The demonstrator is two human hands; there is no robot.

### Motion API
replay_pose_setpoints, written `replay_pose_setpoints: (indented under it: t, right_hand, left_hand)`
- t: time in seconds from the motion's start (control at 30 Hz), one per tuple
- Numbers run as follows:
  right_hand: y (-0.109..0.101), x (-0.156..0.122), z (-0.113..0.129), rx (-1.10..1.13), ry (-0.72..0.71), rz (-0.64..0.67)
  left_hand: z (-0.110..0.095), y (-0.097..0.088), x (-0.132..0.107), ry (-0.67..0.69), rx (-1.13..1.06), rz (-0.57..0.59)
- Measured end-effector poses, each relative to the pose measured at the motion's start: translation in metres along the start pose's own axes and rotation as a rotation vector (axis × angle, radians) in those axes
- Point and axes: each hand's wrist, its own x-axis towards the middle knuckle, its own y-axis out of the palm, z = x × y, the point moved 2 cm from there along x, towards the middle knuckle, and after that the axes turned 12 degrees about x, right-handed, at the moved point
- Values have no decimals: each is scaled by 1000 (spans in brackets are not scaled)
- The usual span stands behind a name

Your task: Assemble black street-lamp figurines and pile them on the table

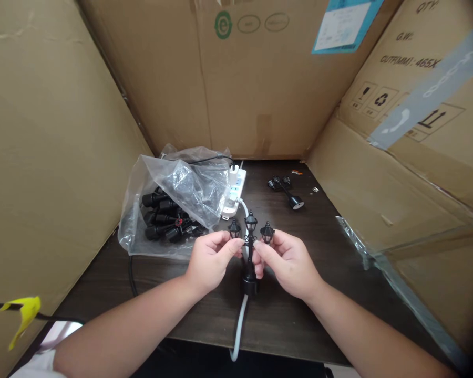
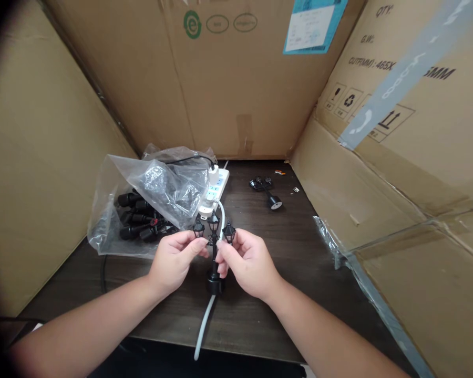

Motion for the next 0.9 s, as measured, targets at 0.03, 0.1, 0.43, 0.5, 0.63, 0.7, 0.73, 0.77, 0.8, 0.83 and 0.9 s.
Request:
replay_pose_setpoints:
  t: [0.03,0.1,0.43,0.5,0.63,0.7,0.73,0.77,0.8,0.83,0.9]
  right_hand:
    - [1,0,-1,14,2,4]
    - [1,-1,-2,42,5,7]
    - [5,-3,-5,54,-24,27]
    - [5,-5,-2,6,-57,37]
    - [3,-11,6,-140,-210,79]
    - [2,-13,8,-210,-311,117]
    - [2,-14,9,-235,-357,137]
    - [1,-15,10,-251,-395,154]
    - [1,-15,10,-260,-423,167]
    - [1,-16,11,-266,-444,175]
    - [1,-16,12,-274,-467,181]
  left_hand:
    - [0,1,-1,-2,-11,-4]
    - [1,2,-2,-3,-41,-10]
    - [-1,2,-8,67,14,-17]
    - [-3,0,-9,128,60,-22]
    - [-10,-6,-13,326,131,-38]
    - [-12,-8,-15,416,143,-28]
    - [-13,-9,-16,450,147,-23]
    - [-13,-10,-16,477,148,-21]
    - [-13,-10,-17,498,146,-19]
    - [-13,-11,-17,513,142,-17]
    - [-12,-12,-17,526,134,-14]
